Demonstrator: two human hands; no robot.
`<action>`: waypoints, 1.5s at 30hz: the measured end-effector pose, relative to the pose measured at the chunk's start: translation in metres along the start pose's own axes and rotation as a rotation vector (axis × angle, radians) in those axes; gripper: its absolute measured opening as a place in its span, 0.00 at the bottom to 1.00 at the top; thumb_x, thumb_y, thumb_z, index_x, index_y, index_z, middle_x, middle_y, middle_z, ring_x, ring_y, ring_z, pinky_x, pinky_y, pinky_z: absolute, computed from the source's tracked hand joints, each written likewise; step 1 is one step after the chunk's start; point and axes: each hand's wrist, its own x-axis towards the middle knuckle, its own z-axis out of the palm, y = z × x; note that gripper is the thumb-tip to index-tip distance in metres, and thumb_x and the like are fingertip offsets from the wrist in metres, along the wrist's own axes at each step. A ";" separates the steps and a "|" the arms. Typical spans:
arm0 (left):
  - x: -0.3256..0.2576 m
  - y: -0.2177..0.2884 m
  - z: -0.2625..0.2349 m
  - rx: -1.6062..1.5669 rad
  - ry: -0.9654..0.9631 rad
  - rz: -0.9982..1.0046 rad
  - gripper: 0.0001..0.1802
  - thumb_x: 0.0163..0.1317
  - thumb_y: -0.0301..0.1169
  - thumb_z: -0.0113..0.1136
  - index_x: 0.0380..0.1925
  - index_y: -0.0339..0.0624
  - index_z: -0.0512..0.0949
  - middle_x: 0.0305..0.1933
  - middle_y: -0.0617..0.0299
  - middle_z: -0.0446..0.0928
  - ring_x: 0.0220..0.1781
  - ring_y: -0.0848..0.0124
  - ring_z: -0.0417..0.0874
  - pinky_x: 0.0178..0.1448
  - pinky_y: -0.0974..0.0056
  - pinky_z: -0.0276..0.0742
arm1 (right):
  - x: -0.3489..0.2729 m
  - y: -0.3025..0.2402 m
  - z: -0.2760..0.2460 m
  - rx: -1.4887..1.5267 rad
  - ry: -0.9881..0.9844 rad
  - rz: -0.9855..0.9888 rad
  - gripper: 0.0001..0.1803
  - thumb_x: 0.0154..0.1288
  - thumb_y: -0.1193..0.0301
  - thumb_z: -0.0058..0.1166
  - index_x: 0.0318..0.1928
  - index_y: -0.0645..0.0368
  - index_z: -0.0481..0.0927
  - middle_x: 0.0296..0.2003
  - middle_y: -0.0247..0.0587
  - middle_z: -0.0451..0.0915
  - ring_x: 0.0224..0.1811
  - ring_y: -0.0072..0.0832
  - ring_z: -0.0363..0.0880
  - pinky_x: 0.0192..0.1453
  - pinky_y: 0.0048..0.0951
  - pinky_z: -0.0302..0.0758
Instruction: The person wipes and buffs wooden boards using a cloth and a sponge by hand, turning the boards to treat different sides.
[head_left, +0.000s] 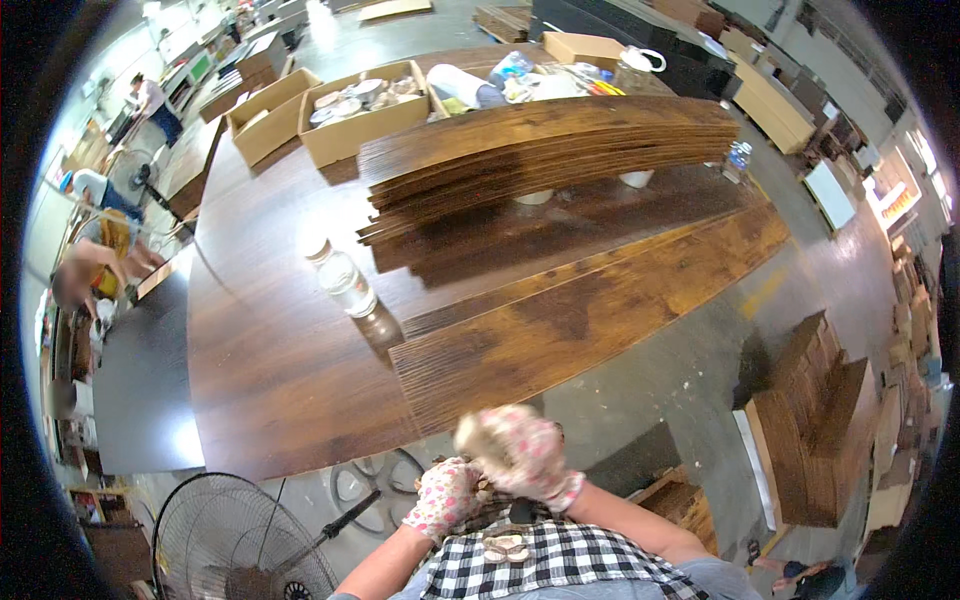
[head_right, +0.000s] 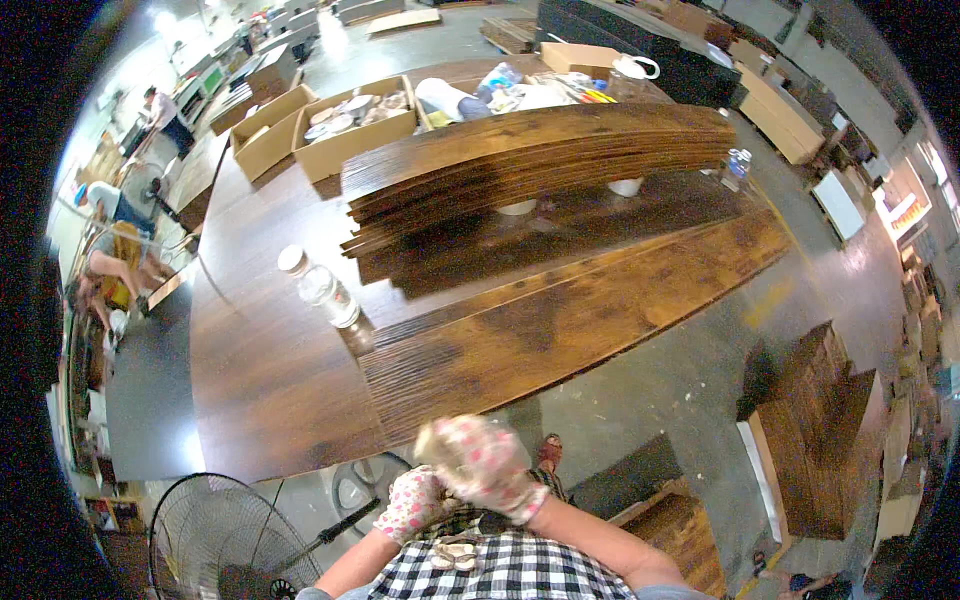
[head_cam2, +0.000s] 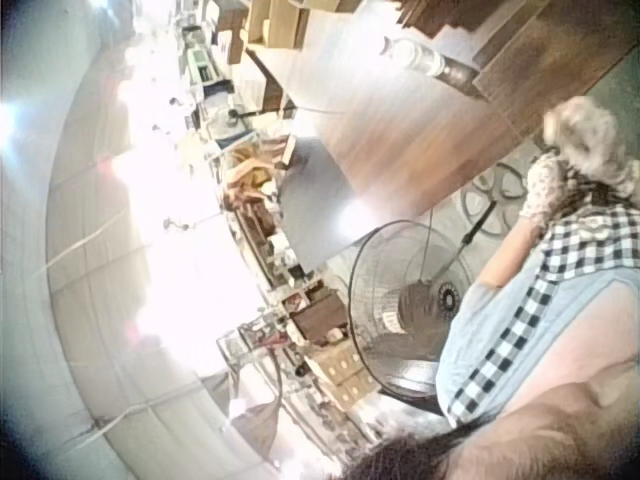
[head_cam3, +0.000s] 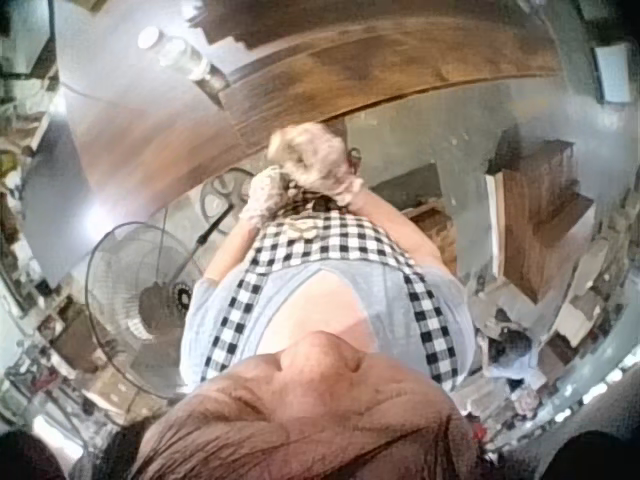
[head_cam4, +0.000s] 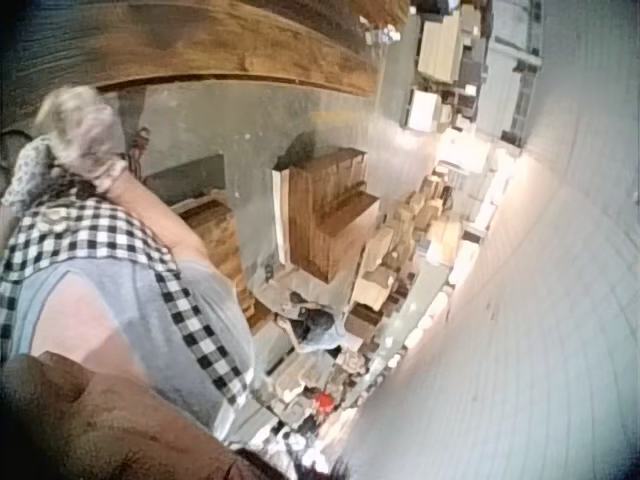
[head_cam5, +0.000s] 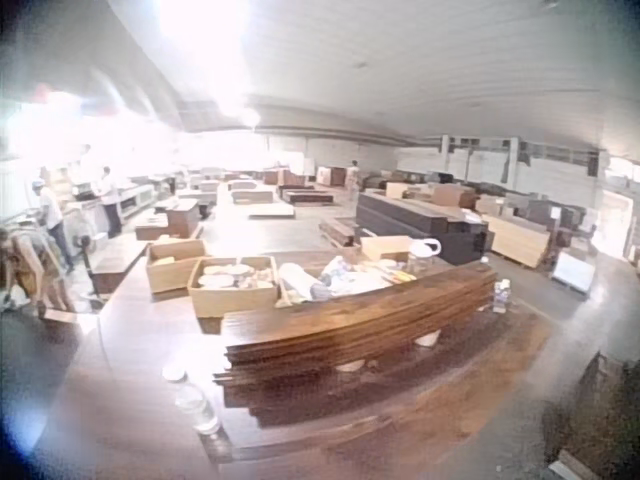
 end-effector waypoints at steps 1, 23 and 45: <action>-0.006 -0.005 0.003 0.035 0.075 0.027 0.18 0.50 0.42 0.64 0.39 0.46 0.81 0.40 0.54 0.82 0.44 0.56 0.81 0.47 0.54 0.77 | 0.002 0.002 -0.005 -0.077 0.077 0.061 0.29 0.46 0.69 0.68 0.51 0.59 0.76 0.43 0.45 0.79 0.45 0.39 0.80 0.49 0.37 0.78; -0.027 0.010 -0.107 -1.215 0.607 0.339 0.39 0.50 0.49 0.70 0.55 0.35 0.68 0.52 0.53 0.75 0.49 0.63 0.78 0.52 0.59 0.76 | -0.037 0.058 -0.100 -0.009 0.451 0.468 0.22 0.52 0.74 0.64 0.49 0.64 0.77 0.44 0.44 0.77 0.46 0.34 0.79 0.51 0.30 0.76; 0.280 0.304 -0.083 0.568 0.346 0.661 0.40 0.56 0.53 0.59 0.62 0.37 0.66 0.70 0.51 0.60 0.72 0.52 0.56 0.73 0.50 0.53 | 0.102 0.516 -0.451 0.337 0.049 0.478 0.20 0.62 0.62 0.62 0.49 0.61 0.77 0.43 0.35 0.82 0.49 0.21 0.77 0.55 0.26 0.73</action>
